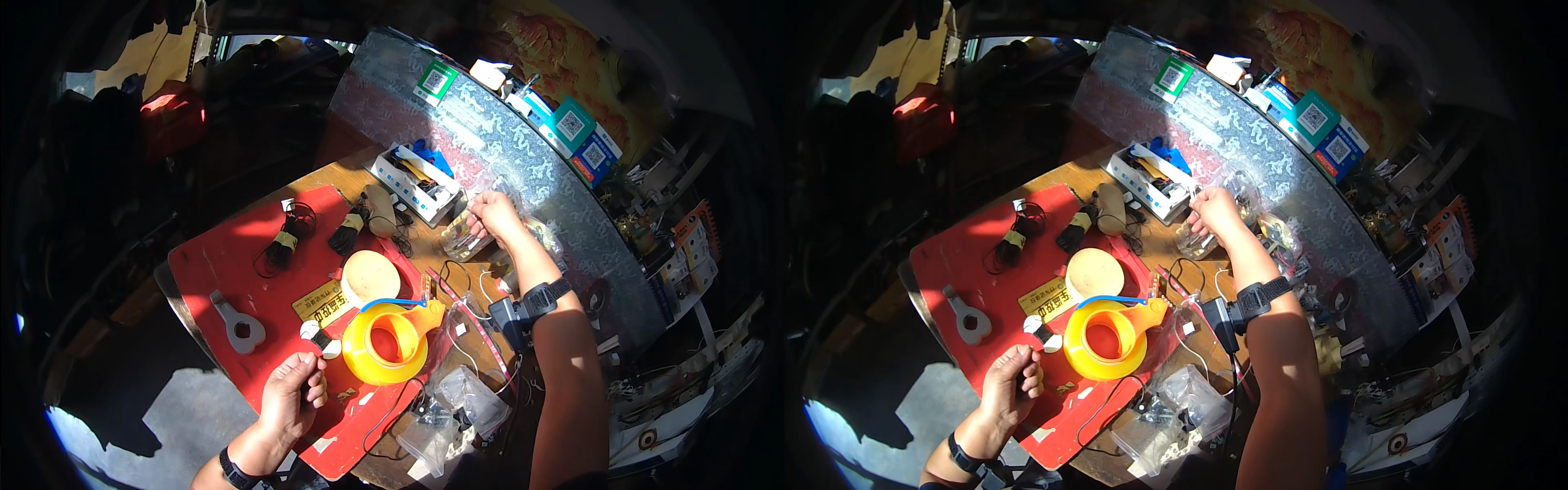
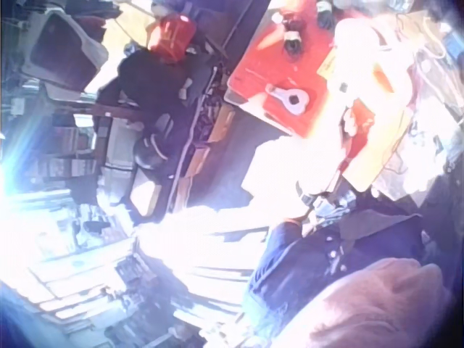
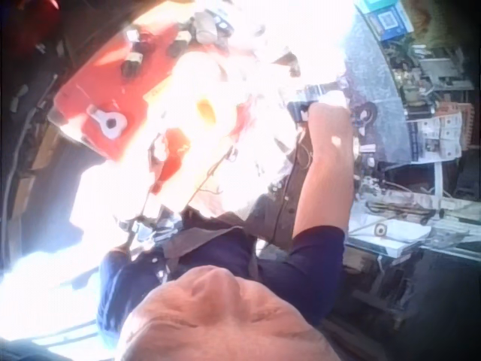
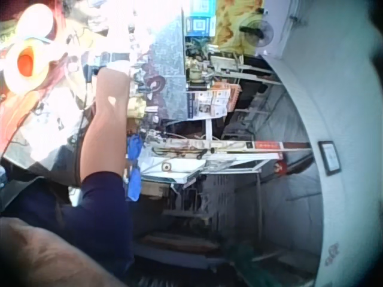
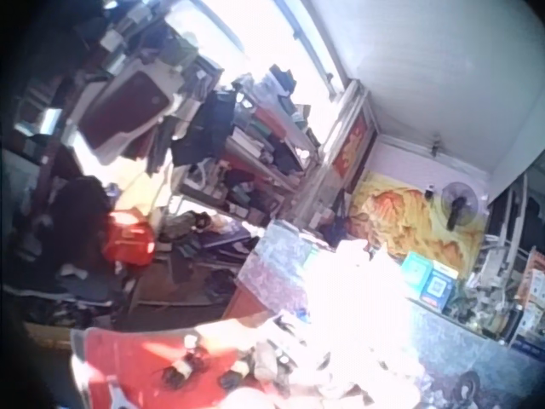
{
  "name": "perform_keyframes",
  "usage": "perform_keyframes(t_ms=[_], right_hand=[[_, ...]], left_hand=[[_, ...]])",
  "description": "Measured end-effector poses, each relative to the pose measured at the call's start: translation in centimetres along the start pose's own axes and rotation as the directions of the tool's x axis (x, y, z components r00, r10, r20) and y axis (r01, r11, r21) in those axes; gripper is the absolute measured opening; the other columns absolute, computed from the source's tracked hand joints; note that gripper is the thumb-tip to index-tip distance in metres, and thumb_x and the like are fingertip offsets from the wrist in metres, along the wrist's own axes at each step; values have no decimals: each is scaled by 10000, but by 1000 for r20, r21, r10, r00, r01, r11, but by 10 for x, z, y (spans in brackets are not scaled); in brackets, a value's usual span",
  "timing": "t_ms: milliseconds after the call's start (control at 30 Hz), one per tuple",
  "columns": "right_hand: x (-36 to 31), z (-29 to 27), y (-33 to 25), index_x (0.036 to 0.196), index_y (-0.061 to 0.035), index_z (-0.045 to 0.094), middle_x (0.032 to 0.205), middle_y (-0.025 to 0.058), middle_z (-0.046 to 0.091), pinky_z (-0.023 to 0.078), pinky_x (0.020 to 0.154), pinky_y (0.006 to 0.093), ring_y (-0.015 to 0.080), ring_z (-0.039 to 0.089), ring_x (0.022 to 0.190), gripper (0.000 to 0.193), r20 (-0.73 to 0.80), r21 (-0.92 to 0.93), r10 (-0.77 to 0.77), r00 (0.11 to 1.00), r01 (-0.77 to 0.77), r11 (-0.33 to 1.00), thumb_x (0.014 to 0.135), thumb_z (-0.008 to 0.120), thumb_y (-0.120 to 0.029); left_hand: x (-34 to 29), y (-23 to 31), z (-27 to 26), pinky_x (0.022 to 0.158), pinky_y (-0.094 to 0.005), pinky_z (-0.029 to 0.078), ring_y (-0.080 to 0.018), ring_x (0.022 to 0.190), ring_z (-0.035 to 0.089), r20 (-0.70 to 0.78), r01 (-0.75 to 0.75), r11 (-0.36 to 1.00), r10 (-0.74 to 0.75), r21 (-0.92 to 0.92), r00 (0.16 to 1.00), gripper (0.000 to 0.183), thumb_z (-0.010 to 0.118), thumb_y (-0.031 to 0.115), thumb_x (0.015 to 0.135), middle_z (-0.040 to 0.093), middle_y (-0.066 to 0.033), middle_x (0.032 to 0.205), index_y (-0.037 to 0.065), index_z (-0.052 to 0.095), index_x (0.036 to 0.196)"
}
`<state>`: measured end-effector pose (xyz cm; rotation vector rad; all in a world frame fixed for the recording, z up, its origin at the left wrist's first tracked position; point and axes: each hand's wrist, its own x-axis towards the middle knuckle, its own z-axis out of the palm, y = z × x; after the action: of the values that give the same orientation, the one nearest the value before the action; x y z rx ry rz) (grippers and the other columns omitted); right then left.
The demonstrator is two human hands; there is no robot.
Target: The person handles small electronic components and wires on a cluttered workbench, picking up and manipulating parts with both hands. They appear to be assembling or repairing a small device, occasionally reaching for tools and components scattered across the table.
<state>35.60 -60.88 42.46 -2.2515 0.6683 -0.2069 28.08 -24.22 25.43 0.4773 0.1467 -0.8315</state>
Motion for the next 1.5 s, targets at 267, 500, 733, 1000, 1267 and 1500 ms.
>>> perform_keyframes(t_ms=[267, 500, 733, 1000, 1267, 1500], right_hand=[[121, 28, 43, 635, 46, 586, 508, 150, 566, 470, 411, 354, 228, 571, 425, 229, -162, -362, 82, 983, -137, 922, 811, 528, -88], [186, 47, 91, 831, 39, 649, 588, 162, 622, 522, 580, 357, 252, 651, 560, 199, -280, -486, -86, 956, -64, 872, 808, 535, -123], [149, 44, 85, 1053, 92, 566, 819, 114, 636, 500, 458, 244, 154, 641, 609, 266, -289, -138, -96, 952, 58, 989, 834, 529, -55], [-55, -23, 52, 1045, 24, 590, 837, 70, 622, 468, 629, 215, 109, 602, 697, 206, 22, 85, -94, 995, 92, 992, 904, 509, -102], [-323, -55, 116, 1085, -1, 574, 888, 51, 592, 456, 661, 230, 104, 584, 765, 230, 30, 144, 175, 984, -177, 974, 869, 576, -81], [-366, 4, 168, 1230, -66, 500, 1270, 144, 399, 507, 757, 317, 251, 584, 927, 567, -55, -372, -257, 965, 219, 902, 697, 680, 0]], left_hand=[[1, 0, -19, 437, -223, 283, -112, 497, 348, 87, 126, 990, -120, -68, 989, 165, 534, 166, 899, 439, -39, 654, 21, 525, 820], [3, 2, -25, 421, -224, 268, -114, 484, 341, 36, 173, 983, -171, -57, 985, 176, 510, 157, 907, 435, -47, 645, 9, 525, 813], [0, 8, -12, 403, -225, 253, -114, 468, 332, 17, 132, 991, -131, -17, 991, 190, 488, 151, 915, 431, -51, 635, 1, 524, 805], [0, 2, -8, 381, -209, 255, -104, 458, 336, -15, 61, 996, -62, -58, 998, 229, 420, 218, 940, 419, -35, 639, 48, 473, 798], [5, -2, -1, 390, -181, 278, -68, 494, 342, -19, -28, 998, 30, 60, 999, 198, 477, 244, 922, 440, -6, 693, 85, 480, 804], [-28, -20, 41, 419, -188, 299, -67, 506, 351, -33, -151, 976, 158, 155, 987, 171, 500, 232, 900, 459, 13, 688, 106, 498, 784]])
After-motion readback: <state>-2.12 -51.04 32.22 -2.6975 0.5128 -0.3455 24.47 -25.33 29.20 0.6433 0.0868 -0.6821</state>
